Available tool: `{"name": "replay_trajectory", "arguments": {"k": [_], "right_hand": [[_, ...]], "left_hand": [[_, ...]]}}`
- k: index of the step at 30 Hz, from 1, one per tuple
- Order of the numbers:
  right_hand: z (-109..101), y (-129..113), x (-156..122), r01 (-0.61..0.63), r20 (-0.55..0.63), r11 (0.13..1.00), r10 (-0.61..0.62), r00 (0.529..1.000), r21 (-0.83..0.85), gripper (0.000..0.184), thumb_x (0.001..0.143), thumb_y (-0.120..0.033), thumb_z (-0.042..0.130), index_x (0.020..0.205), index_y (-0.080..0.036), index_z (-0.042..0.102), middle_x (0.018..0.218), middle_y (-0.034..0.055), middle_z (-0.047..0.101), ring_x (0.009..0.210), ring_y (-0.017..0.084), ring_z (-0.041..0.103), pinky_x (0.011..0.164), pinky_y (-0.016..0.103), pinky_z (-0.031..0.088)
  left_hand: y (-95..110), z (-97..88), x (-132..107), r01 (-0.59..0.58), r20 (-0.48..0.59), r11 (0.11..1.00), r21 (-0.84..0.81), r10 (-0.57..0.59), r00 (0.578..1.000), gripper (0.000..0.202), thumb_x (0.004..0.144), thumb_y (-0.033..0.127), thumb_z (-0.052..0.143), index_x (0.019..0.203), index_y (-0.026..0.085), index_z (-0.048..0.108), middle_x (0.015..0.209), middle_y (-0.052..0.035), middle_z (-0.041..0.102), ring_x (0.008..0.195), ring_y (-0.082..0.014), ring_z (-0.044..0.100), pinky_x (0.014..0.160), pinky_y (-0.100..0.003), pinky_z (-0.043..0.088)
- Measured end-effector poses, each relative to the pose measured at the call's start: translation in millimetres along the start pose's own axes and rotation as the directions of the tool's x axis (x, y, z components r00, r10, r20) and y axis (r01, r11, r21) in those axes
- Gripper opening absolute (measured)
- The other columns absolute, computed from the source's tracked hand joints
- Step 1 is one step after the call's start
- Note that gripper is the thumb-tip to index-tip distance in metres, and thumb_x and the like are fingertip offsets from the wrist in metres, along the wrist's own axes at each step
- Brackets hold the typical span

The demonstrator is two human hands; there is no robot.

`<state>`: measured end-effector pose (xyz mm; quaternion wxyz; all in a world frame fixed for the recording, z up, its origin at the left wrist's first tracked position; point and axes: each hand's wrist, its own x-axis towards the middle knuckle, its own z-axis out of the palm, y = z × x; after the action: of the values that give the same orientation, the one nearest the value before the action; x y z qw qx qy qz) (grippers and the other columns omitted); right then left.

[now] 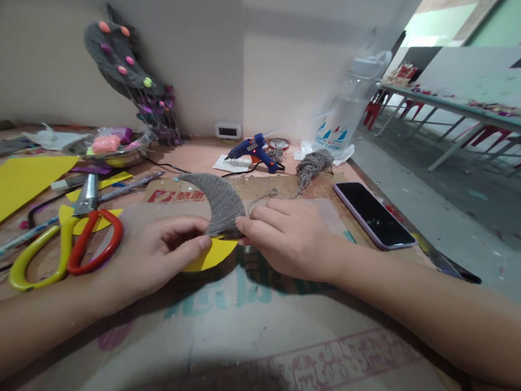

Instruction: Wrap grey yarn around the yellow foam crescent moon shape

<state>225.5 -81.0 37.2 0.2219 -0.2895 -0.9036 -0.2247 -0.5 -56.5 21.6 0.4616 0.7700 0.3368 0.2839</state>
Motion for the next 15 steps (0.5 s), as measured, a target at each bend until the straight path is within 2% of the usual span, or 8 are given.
{"name": "replay_trajectory", "arguments": {"k": [9,15], "right_hand": [[-0.2,-0.7,0.7,-0.114,-0.005,0.979,0.116,0.993,0.172,0.016,0.092,-0.02,0.05,0.096,-0.009,0.062,0.075,0.0071,0.064,0.069,0.016,0.057,0.06,0.026,0.041],[1.5,-2.9,0.7,-0.043,0.002,0.996,0.043,0.999,0.083,0.018,0.094,-0.021,0.047,0.097,-0.011,0.062,0.074,0.0062,0.064,0.065,0.016,0.053,0.057,0.028,0.036]], "left_hand": [[-0.9,0.1,-1.4,-0.008,0.007,0.998,0.068,0.008,1.0,0.022,0.088,0.027,0.049,0.093,0.02,0.07,0.078,0.0037,0.066,0.068,-0.011,0.057,0.057,-0.018,0.044],[-1.1,0.7,0.2,-0.065,0.019,0.993,0.095,0.063,0.998,0.026,0.089,0.025,0.048,0.1,0.021,0.071,0.083,0.0032,0.069,0.072,-0.0113,0.059,0.06,-0.018,0.045]]}}
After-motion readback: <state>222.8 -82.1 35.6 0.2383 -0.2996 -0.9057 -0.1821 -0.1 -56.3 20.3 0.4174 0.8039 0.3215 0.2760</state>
